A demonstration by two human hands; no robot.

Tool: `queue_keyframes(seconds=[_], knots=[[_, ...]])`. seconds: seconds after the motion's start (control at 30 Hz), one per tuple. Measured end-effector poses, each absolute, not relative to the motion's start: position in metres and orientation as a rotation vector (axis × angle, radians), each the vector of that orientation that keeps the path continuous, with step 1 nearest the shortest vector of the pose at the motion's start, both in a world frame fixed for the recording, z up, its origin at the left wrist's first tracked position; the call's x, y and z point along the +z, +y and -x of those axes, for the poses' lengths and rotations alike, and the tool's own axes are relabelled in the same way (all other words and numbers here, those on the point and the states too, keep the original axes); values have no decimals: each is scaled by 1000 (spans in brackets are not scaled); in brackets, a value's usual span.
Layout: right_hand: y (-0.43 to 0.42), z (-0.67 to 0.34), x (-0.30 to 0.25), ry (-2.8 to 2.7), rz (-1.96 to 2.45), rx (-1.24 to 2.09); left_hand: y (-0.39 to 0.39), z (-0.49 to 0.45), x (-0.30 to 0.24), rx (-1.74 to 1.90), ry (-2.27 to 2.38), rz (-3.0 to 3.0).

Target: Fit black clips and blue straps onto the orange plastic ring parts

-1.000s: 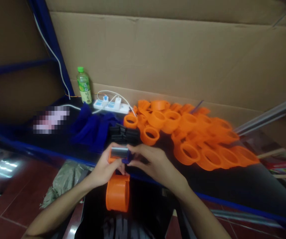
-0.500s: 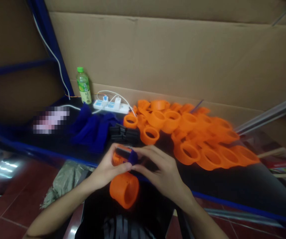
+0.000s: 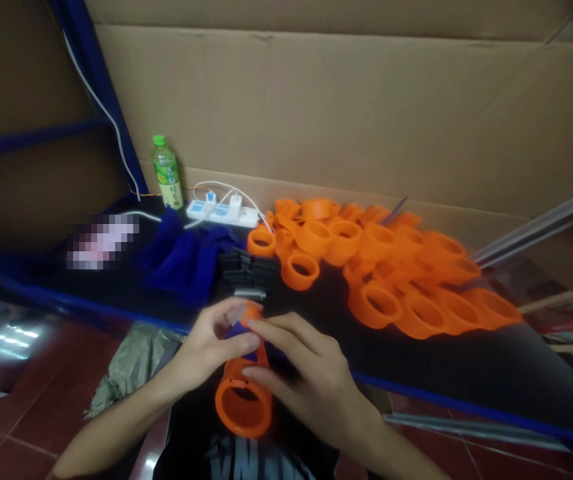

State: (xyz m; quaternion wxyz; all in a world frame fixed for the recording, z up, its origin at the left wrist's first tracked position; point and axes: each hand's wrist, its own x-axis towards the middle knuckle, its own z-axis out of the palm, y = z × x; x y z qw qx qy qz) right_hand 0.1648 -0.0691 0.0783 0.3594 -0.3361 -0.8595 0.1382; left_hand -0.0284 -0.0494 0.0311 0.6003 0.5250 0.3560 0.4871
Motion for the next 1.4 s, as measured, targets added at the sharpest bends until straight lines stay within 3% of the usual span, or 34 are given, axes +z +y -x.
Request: queue_keyframes(seconds=[0.7, 0.87, 1.0, 1.2, 1.4], knots=[[-72, -166, 60, -2090, 1261, 977, -47, 21, 20, 1396, 716, -932], [-64, -173, 67, -2136, 1151, 913, -43, 26, 20, 1435, 699, -904], [-24, -170, 88, -2141, 1194, 590, -40, 37, 26, 1358, 652, -874], [58, -104, 100, -2537, 1246, 321, -47, 37, 26, 1275, 525, -924], [75, -56, 85, -2707, 1412, 206, -48, 34, 22, 1336, 423, -848]])
